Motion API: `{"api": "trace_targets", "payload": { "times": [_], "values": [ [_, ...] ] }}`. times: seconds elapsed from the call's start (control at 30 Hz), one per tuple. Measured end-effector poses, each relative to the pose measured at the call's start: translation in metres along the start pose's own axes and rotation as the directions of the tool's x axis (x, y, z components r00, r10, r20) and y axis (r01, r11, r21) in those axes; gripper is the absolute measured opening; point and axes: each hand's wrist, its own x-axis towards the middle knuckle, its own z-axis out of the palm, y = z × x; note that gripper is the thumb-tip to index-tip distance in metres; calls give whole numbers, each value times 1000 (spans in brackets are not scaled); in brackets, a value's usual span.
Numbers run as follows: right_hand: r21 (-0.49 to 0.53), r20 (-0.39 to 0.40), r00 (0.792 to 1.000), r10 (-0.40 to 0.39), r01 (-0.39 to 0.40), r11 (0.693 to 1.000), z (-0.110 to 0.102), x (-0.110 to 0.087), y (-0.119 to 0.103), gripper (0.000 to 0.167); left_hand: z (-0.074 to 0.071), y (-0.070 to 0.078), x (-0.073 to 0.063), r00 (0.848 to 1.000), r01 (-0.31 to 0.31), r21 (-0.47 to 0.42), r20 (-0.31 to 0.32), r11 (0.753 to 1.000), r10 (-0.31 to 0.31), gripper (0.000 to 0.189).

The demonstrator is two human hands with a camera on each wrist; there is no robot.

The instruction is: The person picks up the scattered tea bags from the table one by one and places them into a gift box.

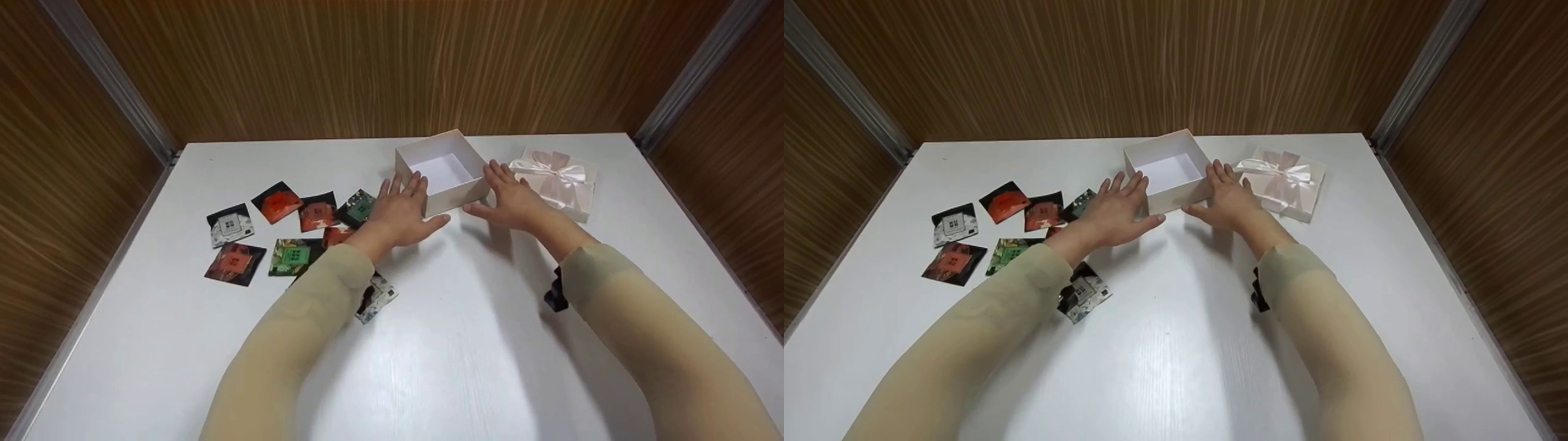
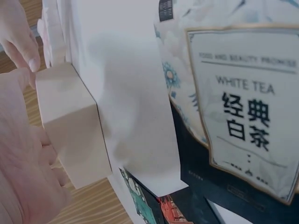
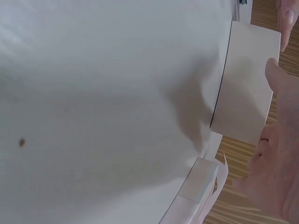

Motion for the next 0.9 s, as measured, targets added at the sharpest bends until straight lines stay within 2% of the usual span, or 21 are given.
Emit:
{"api": "trace_targets", "payload": {
  "times": [0.17, 0.4, 0.57, 0.9],
  "values": [
    [-31, -17, 1000, -11, 11, 999, 0, -4, -3, 101, -4, -2, -2, 1000, -19, -7, -1, 1000, 19, 98],
    [-64, -41, 998, -50, 48, 997, 2, -14, -10, 99, -10, -14, -7, 998, -54, -59, 29, 997, 56, 96],
    [-81, -58, 997, -48, 43, 996, 7, -23, -17, 97, -11, -17, -13, 996, -78, -49, 47, 996, 81, 96],
    [-128, -70, 994, -80, 70, 989, 15, -43, -31, 98, -9, -24, -27, 992, -120, -44, 38, 992, 121, 94]
  ]
}}
